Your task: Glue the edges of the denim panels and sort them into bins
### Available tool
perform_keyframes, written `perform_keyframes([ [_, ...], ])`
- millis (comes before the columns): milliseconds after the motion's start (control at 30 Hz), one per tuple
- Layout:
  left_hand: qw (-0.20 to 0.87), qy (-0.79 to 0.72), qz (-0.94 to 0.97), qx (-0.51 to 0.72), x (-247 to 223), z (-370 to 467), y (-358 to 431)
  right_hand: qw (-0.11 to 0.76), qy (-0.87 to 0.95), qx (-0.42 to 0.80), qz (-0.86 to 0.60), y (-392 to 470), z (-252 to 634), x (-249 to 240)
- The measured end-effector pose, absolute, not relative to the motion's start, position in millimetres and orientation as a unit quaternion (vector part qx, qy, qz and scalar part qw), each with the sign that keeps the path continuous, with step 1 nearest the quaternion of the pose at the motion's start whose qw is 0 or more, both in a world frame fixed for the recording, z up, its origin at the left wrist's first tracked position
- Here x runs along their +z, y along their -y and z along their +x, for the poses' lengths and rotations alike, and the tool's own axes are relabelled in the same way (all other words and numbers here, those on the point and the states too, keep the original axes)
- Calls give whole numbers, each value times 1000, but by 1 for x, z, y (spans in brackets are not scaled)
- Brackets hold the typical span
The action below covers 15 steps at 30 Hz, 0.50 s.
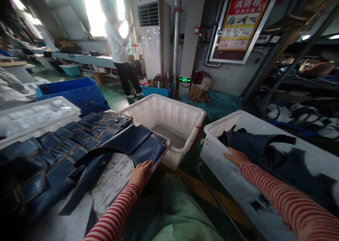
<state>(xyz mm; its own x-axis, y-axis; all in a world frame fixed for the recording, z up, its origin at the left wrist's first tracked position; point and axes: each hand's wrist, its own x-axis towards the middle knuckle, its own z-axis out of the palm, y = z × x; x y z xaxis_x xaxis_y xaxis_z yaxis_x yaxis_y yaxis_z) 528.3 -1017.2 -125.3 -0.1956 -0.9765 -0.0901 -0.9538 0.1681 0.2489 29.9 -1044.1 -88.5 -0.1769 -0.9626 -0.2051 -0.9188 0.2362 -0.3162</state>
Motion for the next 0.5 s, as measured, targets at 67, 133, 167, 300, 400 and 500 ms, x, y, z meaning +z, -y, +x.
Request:
perform_keyframes([
  [67, 52, 763, 633, -118, -127, 525, 1024, 177, -776, -48, -604, 1044, 36, -85],
  [133, 61, 760, 637, -113, -128, 521, 1028, 178, -779, -36, -600, 1044, 39, -83],
  [167, 65, 758, 639, -110, -129, 519, 1029, 181, -776, -31, -603, 1042, 39, -83],
  [300, 79, 754, 644, -103, -135, 511, 1028, 190, -766, -22, -613, 1022, 29, -79],
  [400, 74, 756, 643, -102, -144, 512, 1029, 181, -775, 4, -605, 995, 21, -73],
  [500, 55, 751, 651, -90, -161, 519, 1041, 170, -793, 8, -584, 978, 18, -71],
])
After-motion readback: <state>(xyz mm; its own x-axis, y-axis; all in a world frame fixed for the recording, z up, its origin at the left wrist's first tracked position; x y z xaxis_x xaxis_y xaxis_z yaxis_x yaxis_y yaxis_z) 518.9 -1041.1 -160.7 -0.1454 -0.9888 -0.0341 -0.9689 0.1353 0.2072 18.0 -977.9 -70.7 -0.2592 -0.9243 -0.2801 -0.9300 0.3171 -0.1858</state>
